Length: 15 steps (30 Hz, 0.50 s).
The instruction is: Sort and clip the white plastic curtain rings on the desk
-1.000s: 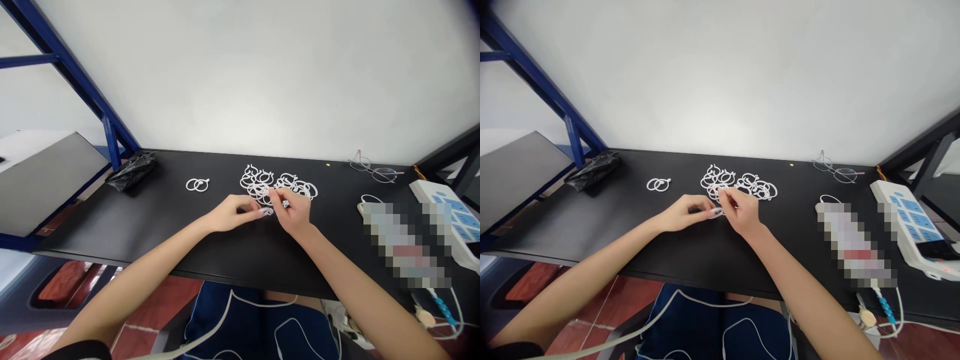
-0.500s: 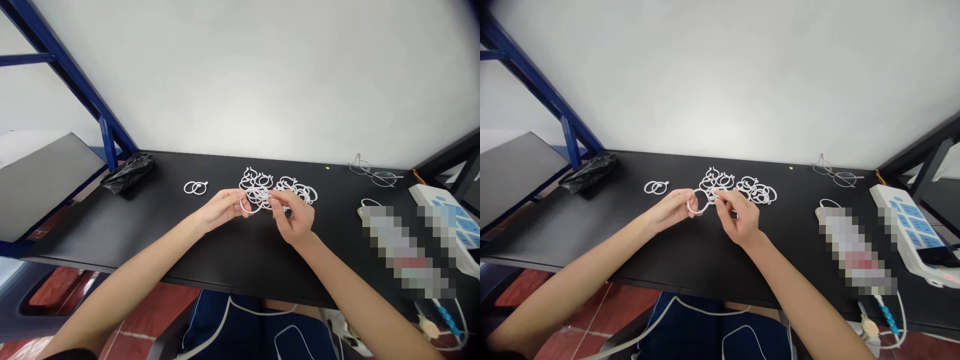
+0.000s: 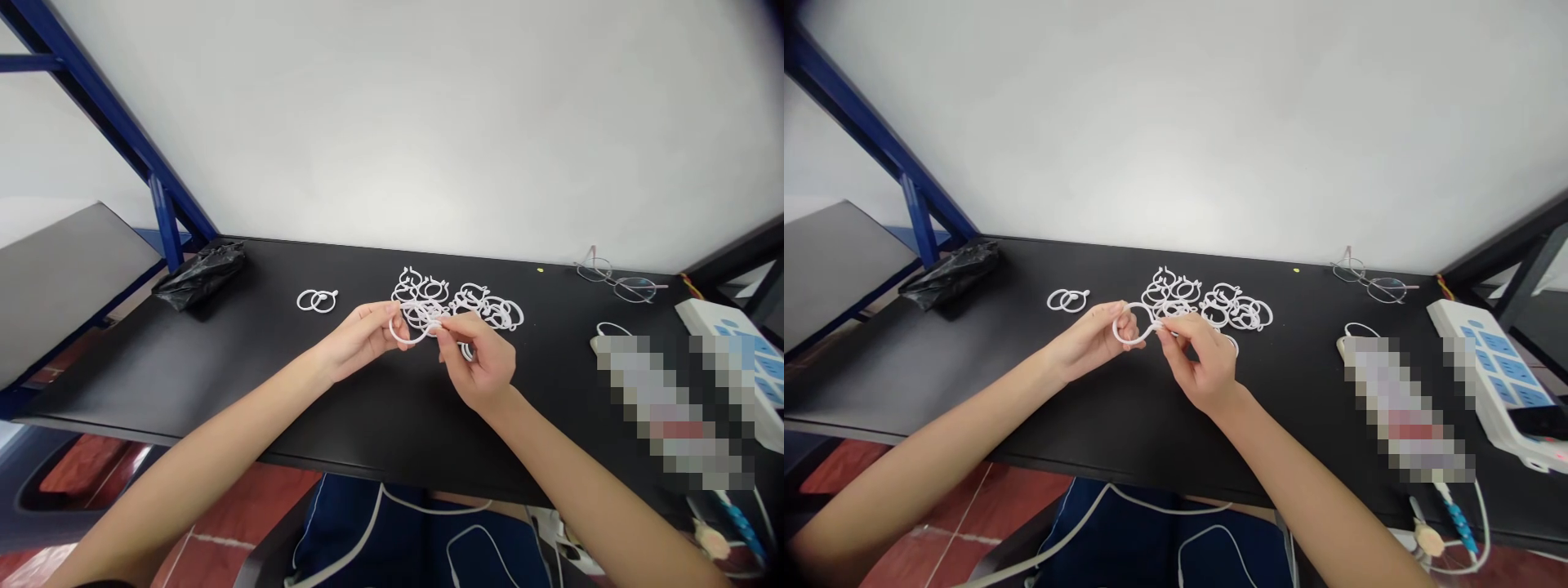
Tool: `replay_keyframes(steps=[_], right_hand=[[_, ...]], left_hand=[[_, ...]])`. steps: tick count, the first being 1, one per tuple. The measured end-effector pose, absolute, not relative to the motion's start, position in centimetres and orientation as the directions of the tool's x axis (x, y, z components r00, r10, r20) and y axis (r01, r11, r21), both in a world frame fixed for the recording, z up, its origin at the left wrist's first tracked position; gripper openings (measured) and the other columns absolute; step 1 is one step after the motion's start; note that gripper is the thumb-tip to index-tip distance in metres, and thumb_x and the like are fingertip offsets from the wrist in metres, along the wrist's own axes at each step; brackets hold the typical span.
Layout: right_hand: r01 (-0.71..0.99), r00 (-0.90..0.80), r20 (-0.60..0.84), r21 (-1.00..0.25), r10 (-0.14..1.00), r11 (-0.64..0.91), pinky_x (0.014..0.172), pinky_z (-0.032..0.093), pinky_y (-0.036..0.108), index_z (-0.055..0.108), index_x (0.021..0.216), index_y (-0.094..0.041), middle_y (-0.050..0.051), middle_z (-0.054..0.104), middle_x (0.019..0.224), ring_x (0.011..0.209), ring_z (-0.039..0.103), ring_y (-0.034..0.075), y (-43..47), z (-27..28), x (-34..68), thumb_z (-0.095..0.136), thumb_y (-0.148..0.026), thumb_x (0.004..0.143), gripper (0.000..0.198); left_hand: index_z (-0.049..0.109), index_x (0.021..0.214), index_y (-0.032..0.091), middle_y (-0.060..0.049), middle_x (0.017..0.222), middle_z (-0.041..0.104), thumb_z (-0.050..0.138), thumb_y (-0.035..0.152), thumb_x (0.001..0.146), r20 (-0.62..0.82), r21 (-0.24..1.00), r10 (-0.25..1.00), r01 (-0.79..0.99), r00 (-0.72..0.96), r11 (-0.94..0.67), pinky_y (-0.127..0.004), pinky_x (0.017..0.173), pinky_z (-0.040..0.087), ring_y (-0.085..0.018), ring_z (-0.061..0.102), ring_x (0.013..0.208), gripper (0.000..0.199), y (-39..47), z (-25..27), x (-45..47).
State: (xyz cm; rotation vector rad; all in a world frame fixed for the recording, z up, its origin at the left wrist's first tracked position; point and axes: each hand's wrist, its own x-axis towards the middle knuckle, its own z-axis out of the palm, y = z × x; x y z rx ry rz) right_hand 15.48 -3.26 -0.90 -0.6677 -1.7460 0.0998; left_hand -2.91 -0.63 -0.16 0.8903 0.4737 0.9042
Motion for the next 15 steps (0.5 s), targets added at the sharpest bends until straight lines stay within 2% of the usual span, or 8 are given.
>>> replay_keyframes(steps=[4, 9, 15], right_hand=[[0.387, -0.179, 0.811, -0.462, 0.557, 0.798, 0.051, 0.051, 0.024, 0.06, 0.1, -0.022, 0.001, 0.067, 0.077, 0.051, 0.057, 0.01, -3.58, -0.49, 15.41, 0.056, -0.012, 0.09, 0.015], [0.359, -0.245, 0.807, -0.439, 0.537, 0.824, 0.05, 0.048, 0.024, 0.058, 0.101, -0.022, 0.001, 0.066, 0.077, 0.052, 0.053, 0.009, -3.69, -0.56, 15.26, 0.054, -0.012, 0.09, 0.016], [0.364, -0.274, 0.76, -0.486, 0.59, 0.795, 0.05, 0.045, 0.022, 0.057, 0.101, -0.021, 0.0, 0.065, 0.079, 0.052, 0.052, 0.008, -3.65, -1.01, 15.18, 0.054, -0.011, 0.09, 0.015]], left_hand=[[0.055, 0.063, 0.014, 0.001, 0.061, 0.057, 0.07, 0.044, 0.081, -0.003, 0.84, 0.845, -0.457, 0.534, 0.292, -0.026, 0.068, 0.048, -0.009, 0.054, 0.058, 0.037, -0.7, 0.0, -2.89], [0.051, 0.062, 0.015, 0.003, 0.058, 0.053, 0.069, 0.047, 0.08, -0.025, 0.84, 0.859, -0.456, 0.512, 0.296, -0.026, 0.067, 0.046, -0.009, 0.05, 0.056, 0.04, -0.95, 0.43, -2.89], [0.051, 0.062, 0.016, 0.003, 0.058, 0.053, 0.067, 0.048, 0.081, -0.025, 0.842, 0.861, -0.454, 0.508, 0.292, -0.027, 0.067, 0.045, -0.009, 0.05, 0.057, 0.041, -0.96, 0.5, -2.86]])
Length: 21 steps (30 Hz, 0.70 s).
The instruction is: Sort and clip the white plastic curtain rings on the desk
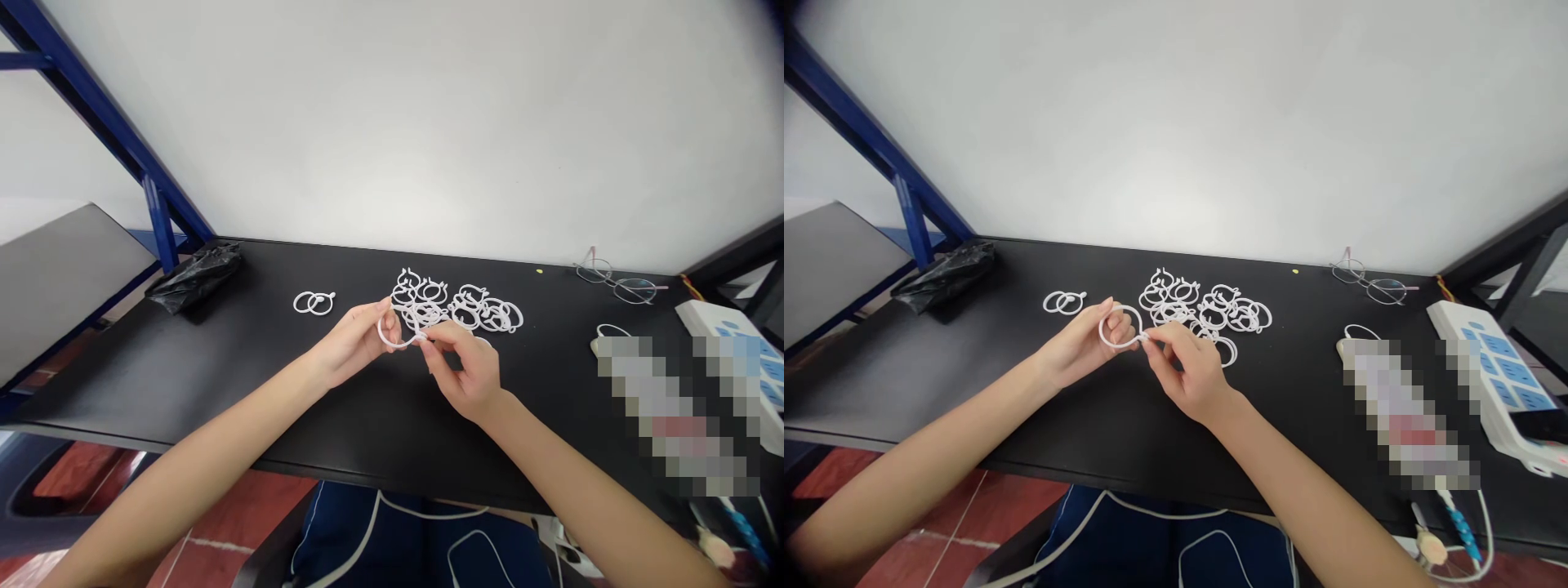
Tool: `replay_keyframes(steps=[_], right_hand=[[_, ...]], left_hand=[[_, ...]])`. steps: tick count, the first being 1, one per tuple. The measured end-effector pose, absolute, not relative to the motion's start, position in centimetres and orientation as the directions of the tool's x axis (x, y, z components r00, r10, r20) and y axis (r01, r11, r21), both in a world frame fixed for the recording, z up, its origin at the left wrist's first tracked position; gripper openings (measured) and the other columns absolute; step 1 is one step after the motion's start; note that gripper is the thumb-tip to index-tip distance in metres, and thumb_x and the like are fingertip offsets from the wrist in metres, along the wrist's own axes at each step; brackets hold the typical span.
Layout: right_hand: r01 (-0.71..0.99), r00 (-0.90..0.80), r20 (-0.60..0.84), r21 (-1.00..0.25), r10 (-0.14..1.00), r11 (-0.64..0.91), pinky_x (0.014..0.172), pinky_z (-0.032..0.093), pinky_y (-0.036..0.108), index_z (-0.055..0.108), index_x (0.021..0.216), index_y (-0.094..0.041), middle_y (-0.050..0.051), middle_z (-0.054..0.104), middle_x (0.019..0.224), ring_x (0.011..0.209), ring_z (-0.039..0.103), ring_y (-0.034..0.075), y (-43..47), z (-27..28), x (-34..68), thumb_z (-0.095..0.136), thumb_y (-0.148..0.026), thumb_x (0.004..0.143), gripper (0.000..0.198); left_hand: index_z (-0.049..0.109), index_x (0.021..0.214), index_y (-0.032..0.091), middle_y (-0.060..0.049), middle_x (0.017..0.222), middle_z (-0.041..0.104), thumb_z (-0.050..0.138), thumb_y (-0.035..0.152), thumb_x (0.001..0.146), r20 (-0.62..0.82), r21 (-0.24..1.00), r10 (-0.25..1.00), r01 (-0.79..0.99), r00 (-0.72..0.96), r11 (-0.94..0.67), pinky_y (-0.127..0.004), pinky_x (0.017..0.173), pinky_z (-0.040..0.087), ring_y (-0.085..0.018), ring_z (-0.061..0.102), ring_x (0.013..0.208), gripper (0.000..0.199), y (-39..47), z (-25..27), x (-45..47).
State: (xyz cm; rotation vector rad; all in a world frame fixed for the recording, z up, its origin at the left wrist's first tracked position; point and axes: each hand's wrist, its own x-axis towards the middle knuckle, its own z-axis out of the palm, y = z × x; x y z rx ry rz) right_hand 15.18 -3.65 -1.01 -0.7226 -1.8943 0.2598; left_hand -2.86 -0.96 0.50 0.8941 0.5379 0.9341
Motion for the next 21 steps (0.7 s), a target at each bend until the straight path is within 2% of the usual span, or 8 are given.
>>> replay_keyframes(steps=[11, 13, 17, 19, 21], right_hand=[[0.355, -0.321, 0.703, -0.532, 0.635, 0.768, 0.049, 0.044, 0.02, 0.058, 0.092, -0.02, -0.003, 0.057, 0.064, 0.049, 0.051, 0.008, -3.8, -1.7, 14.4, 0.053, -0.016, 0.091, 0.006], [0.357, -0.311, 0.701, -0.54, 0.642, 0.763, 0.05, 0.044, 0.021, 0.058, 0.091, -0.02, -0.003, 0.057, 0.063, 0.049, 0.052, 0.008, -3.9, -1.7, 14.4, 0.054, -0.015, 0.091, 0.006], [0.343, -0.308, 0.709, -0.54, 0.635, 0.769, 0.049, 0.045, 0.021, 0.056, 0.086, -0.021, -0.004, 0.057, 0.062, 0.048, 0.052, 0.008, -4.1, -1.3, 14.4, 0.054, -0.014, 0.089, 0.007], [0.337, -0.307, 0.714, -0.537, 0.629, 0.773, 0.048, 0.044, 0.02, 0.056, 0.086, -0.021, -0.004, 0.058, 0.063, 0.048, 0.052, 0.008, -4.1, -1.2, 14.4, 0.054, -0.015, 0.088, 0.007], [0.334, -0.304, 0.717, -0.537, 0.627, 0.775, 0.048, 0.045, 0.02, 0.055, 0.087, -0.021, -0.004, 0.058, 0.064, 0.048, 0.053, 0.008, -4.2, -1.1, 14.4, 0.053, -0.015, 0.088, 0.007]], left_hand=[[0.051, 0.057, 0.015, 0.001, 0.055, 0.054, 0.062, 0.049, 0.085, 0.012, 0.901, 0.87, -0.383, 0.493, 0.204, -0.023, 0.058, 0.041, -0.009, 0.048, 0.053, 0.046, -1.3, 1.0, -2.8], [0.051, 0.06, 0.015, 0.001, 0.058, 0.056, 0.061, 0.045, 0.086, 0.035, 0.918, 0.902, -0.371, 0.43, 0.141, -0.023, 0.059, 0.042, -0.009, 0.05, 0.056, 0.041, -1.4, 1.0, -2.7], [0.057, 0.082, 0.017, 0.003, 0.065, 0.06, 0.059, 0.033, 0.088, 0.126, 0.963, 0.969, -0.261, 0.214, -0.068, -0.024, 0.062, 0.043, -0.011, 0.055, 0.057, 0.017, -1.7, 0.9, -2.5], [0.062, 0.088, 0.017, 0.001, 0.069, 0.062, 0.052, 0.038, 0.091, 0.192, 0.975, 0.958, -0.15, 0.213, -0.162, -0.026, 0.065, 0.045, -0.013, 0.058, 0.06, 0.024, -1.9, 0.7, -2.4], [0.066, 0.088, 0.015, -0.003, 0.071, 0.063, 0.041, 0.05, 0.095, 0.242, 0.97, 0.937, -0.058, 0.253, -0.235, -0.028, 0.068, 0.046, -0.015, 0.059, 0.065, 0.044, -2.1, 0.6, -2.4]])
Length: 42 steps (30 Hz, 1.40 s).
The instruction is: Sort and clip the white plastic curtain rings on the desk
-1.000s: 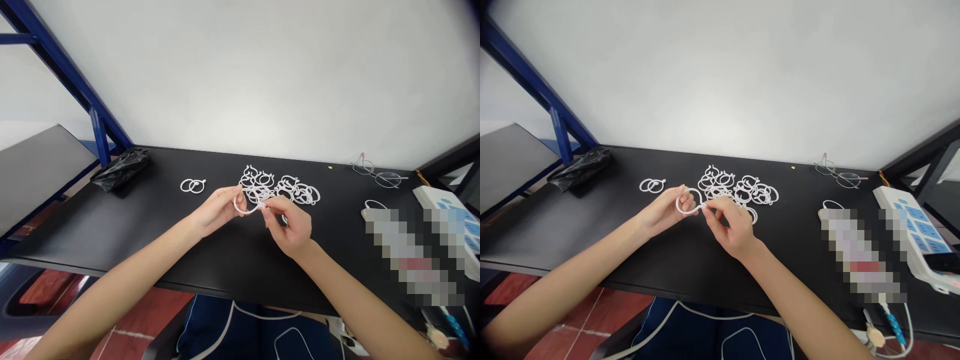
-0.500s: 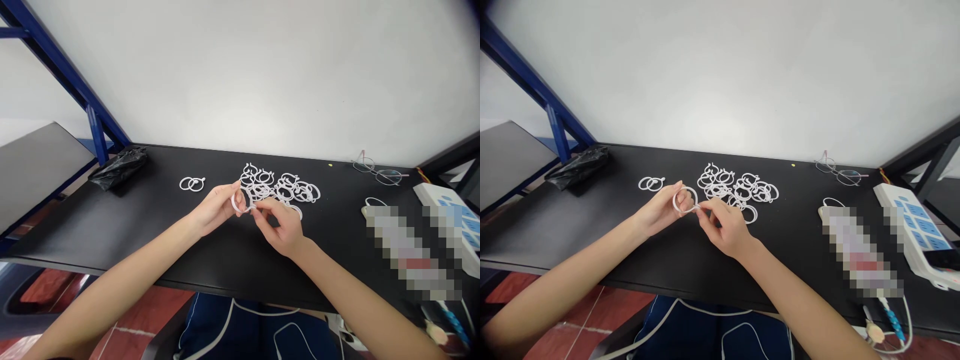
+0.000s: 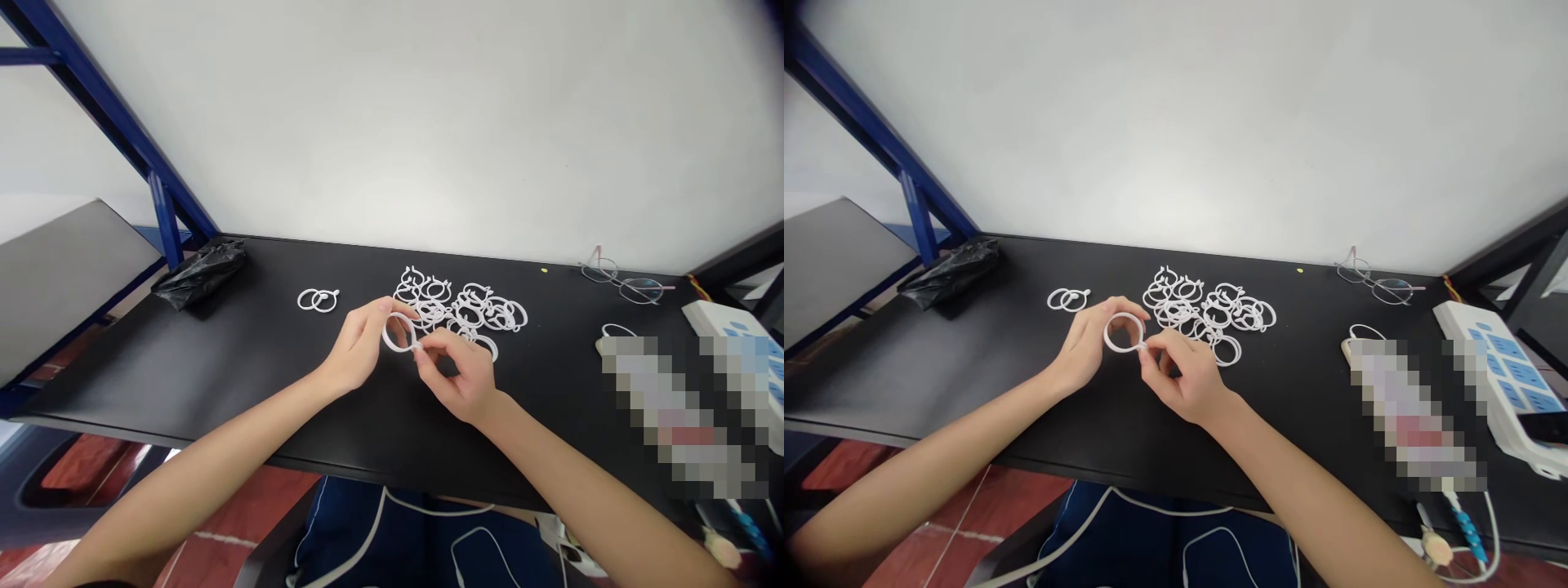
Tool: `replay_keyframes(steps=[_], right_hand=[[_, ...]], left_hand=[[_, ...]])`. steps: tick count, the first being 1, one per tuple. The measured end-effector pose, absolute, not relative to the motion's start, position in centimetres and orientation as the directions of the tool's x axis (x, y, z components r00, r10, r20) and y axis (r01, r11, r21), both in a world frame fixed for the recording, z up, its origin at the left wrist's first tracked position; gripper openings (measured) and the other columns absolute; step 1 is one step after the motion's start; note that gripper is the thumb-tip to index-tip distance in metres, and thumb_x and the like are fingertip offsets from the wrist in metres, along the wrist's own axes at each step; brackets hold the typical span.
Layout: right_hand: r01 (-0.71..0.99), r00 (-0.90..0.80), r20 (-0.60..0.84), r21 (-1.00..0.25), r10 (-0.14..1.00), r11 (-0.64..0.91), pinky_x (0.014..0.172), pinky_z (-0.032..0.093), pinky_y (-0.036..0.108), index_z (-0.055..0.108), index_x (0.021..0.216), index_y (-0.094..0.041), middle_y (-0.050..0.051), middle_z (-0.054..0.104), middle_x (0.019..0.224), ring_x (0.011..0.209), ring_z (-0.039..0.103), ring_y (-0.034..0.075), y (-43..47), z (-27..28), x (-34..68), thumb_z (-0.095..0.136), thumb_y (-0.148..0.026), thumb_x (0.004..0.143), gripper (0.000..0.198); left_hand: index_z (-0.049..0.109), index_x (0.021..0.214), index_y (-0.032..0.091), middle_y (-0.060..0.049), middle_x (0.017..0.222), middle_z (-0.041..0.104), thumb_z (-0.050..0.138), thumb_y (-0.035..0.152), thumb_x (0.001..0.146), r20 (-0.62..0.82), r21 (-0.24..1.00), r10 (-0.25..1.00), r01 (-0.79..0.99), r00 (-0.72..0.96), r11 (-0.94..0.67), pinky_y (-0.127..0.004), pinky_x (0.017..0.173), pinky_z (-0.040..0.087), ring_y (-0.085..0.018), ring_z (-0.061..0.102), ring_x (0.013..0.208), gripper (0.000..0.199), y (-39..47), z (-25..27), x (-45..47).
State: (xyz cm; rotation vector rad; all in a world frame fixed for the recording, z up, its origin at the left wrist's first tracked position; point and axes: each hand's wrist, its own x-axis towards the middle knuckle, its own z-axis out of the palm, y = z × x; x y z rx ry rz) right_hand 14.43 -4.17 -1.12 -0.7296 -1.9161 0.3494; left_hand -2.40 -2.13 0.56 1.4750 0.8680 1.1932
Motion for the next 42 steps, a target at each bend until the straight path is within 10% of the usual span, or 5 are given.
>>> replay_keyframes(steps=[7, 22, 42], right_hand=[[0.329, -0.312, 0.717, -0.535, 0.624, 0.778, 0.047, 0.044, 0.02, 0.055, 0.088, -0.021, -0.004, 0.058, 0.064, 0.047, 0.053, 0.007, -4.1, -1.2, 14.4, 0.055, -0.015, 0.088, 0.006], [0.31, -0.413, 0.645, -0.564, 0.643, 0.765, 0.047, 0.038, 0.017, 0.05, 0.085, -0.021, -0.007, 0.049, 0.058, 0.046, 0.046, 0.006, -4.0, -1.6, 14.5, 0.05, -0.018, 0.094, 0.009], [0.382, -0.513, 0.704, -0.325, 0.491, 0.865, 0.047, 0.028, 0.023, 0.035, 0.071, -0.022, -0.006, 0.036, 0.054, 0.046, 0.03, 0.01, -4.6, -2.4, 13.4, 0.038, -0.015, 0.097, 0.028]], left_hand=[[0.064, 0.096, 0.016, -0.004, 0.076, 0.062, 0.042, 0.067, 0.088, 0.398, 0.915, 0.885, -0.04, 0.243, -0.401, -0.028, 0.065, 0.045, -0.015, 0.057, 0.064, 0.057, -2.5, -0.2, -2.6], [0.066, 0.087, 0.016, -0.002, 0.07, 0.053, 0.032, 0.044, 0.099, 0.36, 0.901, 0.892, 0.146, 0.272, -0.408, -0.027, 0.064, 0.041, -0.014, 0.05, 0.065, 0.046, -2.3, -0.2, -2.7], [0.059, 0.072, 0.015, -0.001, 0.065, 0.046, 0.023, 0.033, 0.101, 0.428, 0.861, 0.874, 0.188, 0.23, -0.472, -0.027, 0.056, 0.033, -0.012, 0.04, 0.059, 0.05, -2.8, -1.1, -2.8]])
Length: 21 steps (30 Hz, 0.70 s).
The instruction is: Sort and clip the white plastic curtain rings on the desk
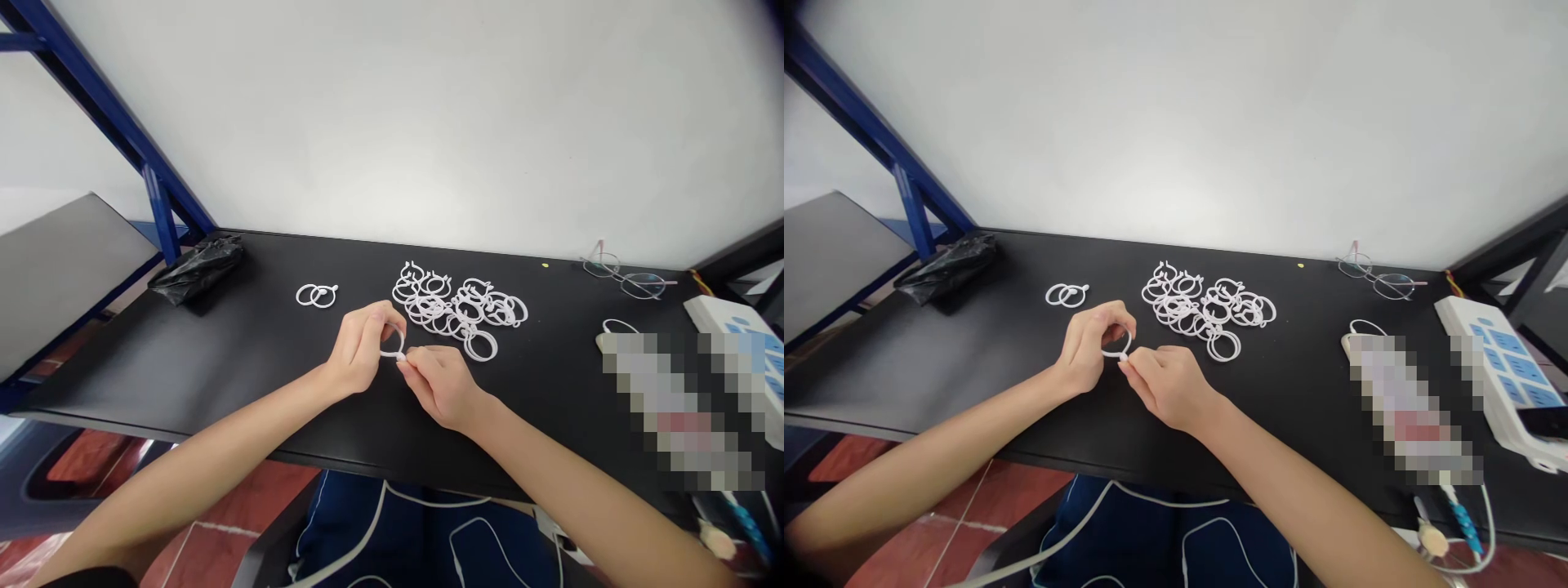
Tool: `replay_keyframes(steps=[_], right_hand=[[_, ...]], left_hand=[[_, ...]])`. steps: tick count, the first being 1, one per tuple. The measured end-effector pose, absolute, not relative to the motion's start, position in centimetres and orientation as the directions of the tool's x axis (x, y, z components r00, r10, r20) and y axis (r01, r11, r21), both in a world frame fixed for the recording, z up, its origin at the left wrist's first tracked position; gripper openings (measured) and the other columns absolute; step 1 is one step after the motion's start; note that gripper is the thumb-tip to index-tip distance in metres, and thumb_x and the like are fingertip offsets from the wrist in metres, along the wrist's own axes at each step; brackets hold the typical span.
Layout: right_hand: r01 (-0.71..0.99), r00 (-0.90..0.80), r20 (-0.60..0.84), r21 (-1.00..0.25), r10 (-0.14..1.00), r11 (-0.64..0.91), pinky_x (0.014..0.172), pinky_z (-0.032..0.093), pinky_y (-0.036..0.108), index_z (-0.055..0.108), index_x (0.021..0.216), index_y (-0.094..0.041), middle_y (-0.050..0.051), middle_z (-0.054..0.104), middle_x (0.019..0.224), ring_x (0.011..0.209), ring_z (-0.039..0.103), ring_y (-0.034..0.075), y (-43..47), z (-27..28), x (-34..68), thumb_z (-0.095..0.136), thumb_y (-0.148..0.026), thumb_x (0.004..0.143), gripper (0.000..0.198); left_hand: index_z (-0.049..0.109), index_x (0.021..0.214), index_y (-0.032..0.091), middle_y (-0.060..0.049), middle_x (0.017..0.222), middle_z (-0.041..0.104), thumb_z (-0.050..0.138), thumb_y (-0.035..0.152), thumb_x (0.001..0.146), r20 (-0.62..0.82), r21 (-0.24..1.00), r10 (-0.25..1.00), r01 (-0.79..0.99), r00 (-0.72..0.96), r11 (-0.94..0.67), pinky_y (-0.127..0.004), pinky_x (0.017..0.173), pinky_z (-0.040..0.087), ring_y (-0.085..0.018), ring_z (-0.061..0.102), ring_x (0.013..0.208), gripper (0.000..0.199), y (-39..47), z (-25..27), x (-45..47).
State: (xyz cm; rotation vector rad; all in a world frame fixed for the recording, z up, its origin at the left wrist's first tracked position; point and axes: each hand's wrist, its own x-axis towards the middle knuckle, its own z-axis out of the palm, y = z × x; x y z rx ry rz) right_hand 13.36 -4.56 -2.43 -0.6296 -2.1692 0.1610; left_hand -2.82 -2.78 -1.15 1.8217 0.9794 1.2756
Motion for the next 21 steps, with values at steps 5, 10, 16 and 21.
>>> replay_keyframes(steps=[5, 10, 16, 21], right_hand=[[0.381, -0.51, 0.687, -0.358, 0.517, 0.852, 0.048, 0.028, 0.023, 0.034, 0.07, -0.022, -0.006, 0.034, 0.055, 0.046, 0.03, 0.01, -4.7, -2.6, 13.3, 0.038, -0.016, 0.097, 0.028], [0.335, -0.52, 0.61, -0.498, 0.598, 0.8, 0.047, 0.026, 0.023, 0.033, 0.069, -0.022, -0.007, 0.03, 0.056, 0.046, 0.029, 0.008, -4.2, -2.5, 13.6, 0.04, -0.019, 0.097, 0.029], [0.224, -0.579, 0.595, -0.541, 0.557, 0.811, 0.047, 0.023, 0.023, 0.019, 0.06, -0.021, -0.008, 0.02, 0.052, 0.045, 0.023, 0.007, -3.7, -2.1, 14.2, 0.049, -0.041, 0.093, 0.049], [0.284, -0.62, 0.465, -0.618, 0.632, 0.733, 0.045, 0.021, 0.022, 0.021, 0.058, -0.021, -0.008, 0.021, 0.05, 0.045, 0.021, 0.006, -3.7, -2.2, 14.4, 0.052, -0.049, 0.091, 0.053]], left_hand=[[0.059, 0.071, 0.015, -0.002, 0.065, 0.048, 0.023, 0.033, 0.101, 0.442, 0.851, 0.863, 0.189, 0.245, -0.49, -0.027, 0.056, 0.034, -0.012, 0.041, 0.059, 0.05, -2.6, -1.2, -2.9], [0.061, 0.075, 0.015, -0.002, 0.066, 0.047, 0.024, 0.035, 0.1, 0.433, 0.853, 0.862, 0.188, 0.264, -0.486, -0.027, 0.057, 0.035, -0.012, 0.043, 0.061, 0.05, -2.3, -0.9, -3.1], [0.064, 0.076, 0.013, -0.001, 0.062, 0.046, 0.025, 0.045, 0.1, 0.292, 0.93, 0.903, 0.128, 0.317, -0.345, -0.026, 0.057, 0.036, -0.012, 0.044, 0.058, 0.056, -1.4, -0.3, -3.2], [0.066, 0.082, 0.012, 0.002, 0.055, 0.043, 0.027, 0.056, 0.097, 0.121, 0.968, 0.906, 0.153, 0.405, -0.198, -0.024, 0.052, 0.035, -0.01, 0.041, 0.05, 0.061, -0.2, -0.3, -3.7]])
